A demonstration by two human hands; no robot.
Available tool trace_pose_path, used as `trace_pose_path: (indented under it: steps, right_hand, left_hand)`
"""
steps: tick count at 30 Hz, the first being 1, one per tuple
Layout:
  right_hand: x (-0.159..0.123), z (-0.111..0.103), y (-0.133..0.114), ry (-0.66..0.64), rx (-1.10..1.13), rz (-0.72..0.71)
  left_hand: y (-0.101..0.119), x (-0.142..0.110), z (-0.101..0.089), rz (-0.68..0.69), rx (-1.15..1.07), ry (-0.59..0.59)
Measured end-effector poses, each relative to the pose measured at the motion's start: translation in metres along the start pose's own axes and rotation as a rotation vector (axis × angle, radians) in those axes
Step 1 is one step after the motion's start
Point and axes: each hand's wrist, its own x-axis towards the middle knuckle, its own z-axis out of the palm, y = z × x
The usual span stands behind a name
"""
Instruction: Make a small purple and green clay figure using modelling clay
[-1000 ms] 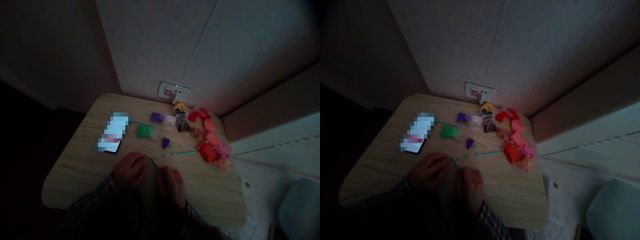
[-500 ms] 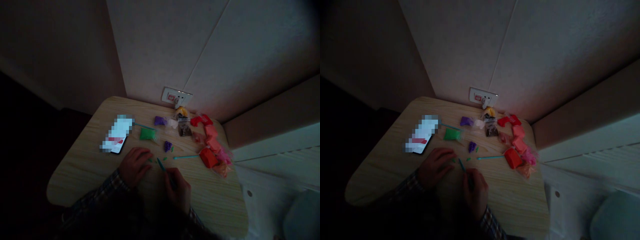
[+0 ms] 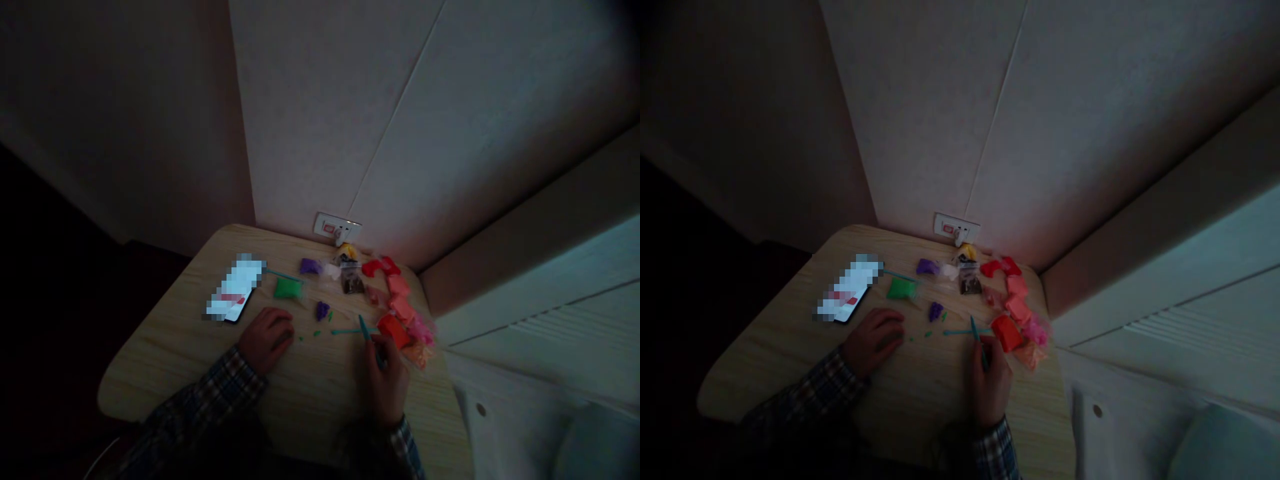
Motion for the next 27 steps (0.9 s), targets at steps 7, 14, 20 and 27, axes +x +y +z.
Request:
trace_pose_path:
  steps: [7, 14, 20, 27]
  right_hand:
    - [0.014, 0.012, 0.012, 0.014, -0.196, -0.252]
    - [0.015, 0.02, 0.01, 0.125, -0.301, -0.23]
    - [0.018, 0.015, 0.009, 0.187, -0.264, -0.235]
    - [0.002, 0.034, -0.031, -0.053, -0.165, -0.482]
  left_hand:
    - [-0.002, -0.002, 0.005, 0.164, 0.196, 0.047]
    - [-0.002, 0.001, 0.001, 0.23, 0.24, 0.064]
    - [-0.011, 0.001, 0.005, 0.2, 0.212, 0.136]
    - [-0.02, -0.008, 0.001, 0.136, 0.168, 0.2]
